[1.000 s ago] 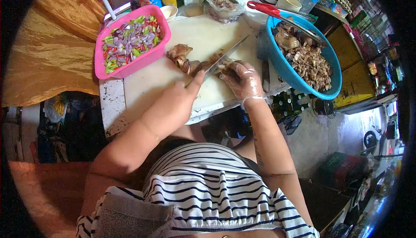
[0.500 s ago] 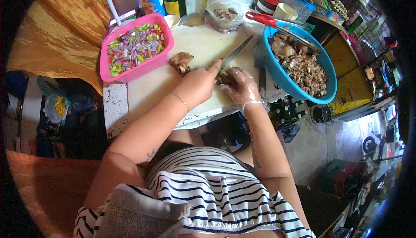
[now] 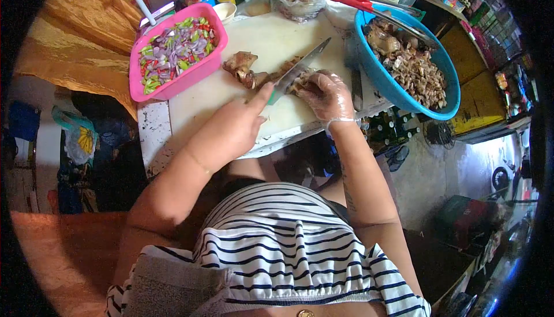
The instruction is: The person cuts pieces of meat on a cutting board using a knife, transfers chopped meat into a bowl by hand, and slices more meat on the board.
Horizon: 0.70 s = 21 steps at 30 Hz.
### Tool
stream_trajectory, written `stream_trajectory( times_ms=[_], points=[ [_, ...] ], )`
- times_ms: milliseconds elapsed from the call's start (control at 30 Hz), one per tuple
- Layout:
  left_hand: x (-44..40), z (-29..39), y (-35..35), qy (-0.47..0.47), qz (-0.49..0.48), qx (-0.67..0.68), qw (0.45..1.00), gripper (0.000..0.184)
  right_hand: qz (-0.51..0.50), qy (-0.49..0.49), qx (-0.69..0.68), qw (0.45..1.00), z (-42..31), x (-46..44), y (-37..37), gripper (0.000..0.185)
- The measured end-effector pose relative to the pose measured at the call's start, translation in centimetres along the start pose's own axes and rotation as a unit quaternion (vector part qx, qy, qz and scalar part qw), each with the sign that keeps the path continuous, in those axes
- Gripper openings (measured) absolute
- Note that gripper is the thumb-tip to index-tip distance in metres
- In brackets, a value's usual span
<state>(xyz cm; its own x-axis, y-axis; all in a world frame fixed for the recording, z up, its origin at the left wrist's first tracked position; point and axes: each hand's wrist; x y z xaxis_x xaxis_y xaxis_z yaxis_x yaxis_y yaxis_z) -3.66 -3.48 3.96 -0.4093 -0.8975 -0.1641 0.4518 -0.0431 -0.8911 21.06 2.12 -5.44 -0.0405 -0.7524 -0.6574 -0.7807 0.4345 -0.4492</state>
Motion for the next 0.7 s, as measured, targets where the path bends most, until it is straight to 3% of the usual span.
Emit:
stream_trajectory(
  times_ms=[167,267,333,367,467,533,633,700],
  points=[
    [1.8,-0.1,-2.0,-0.031,-0.048,-0.016,0.998,0.068,-0.029,0.031,-0.048,0.998,0.5,-0.1,0.1,0.028],
    [-0.4,0.0,1.6,-0.006,0.015,0.027,1.000,0.067,-0.040,0.009,-0.056,0.998,0.9,-0.3,0.2,0.025],
    [-3.5,0.6,3.4,-0.033,0.006,-0.002,0.999,0.066,-0.039,-0.014,-0.049,0.998,1.1,-0.6,0.3,0.026],
    [-4.7,0.6,4.1,-0.046,0.001,-0.014,0.999,0.065,-0.057,0.008,-0.049,0.997,1.9,-0.3,0.4,0.034],
    [-6.7,-1.6,5.3,0.031,0.058,0.011,0.998,0.063,-0.064,0.071,-0.113,0.989,2.4,0.6,0.5,0.046],
    [-5.8,-1.1,4.0,0.032,0.071,0.030,0.997,0.062,-0.005,0.013,-0.016,1.000,1.7,0.6,-0.2,0.060],
    [-3.0,-0.2,3.3,0.041,0.131,0.033,0.990,0.065,0.009,0.042,-0.003,0.999,0.7,0.9,-0.9,0.056],
    [-2.0,1.4,1.4,0.016,0.104,0.007,0.994,0.066,0.010,0.039,0.000,0.999,0.2,1.0,-0.6,0.055]
  ],
)
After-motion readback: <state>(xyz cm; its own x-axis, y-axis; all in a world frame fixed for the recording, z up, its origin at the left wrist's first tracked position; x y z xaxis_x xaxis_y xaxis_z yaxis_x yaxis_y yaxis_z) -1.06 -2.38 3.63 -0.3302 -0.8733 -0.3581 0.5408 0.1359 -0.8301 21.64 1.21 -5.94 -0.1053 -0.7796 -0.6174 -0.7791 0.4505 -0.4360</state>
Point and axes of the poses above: each hand's wrist, its own x-axis away from the middle knuckle, its own y-axis out of the palm, z = x × y, and after that the axes turned 11 degrees about z, right-handed
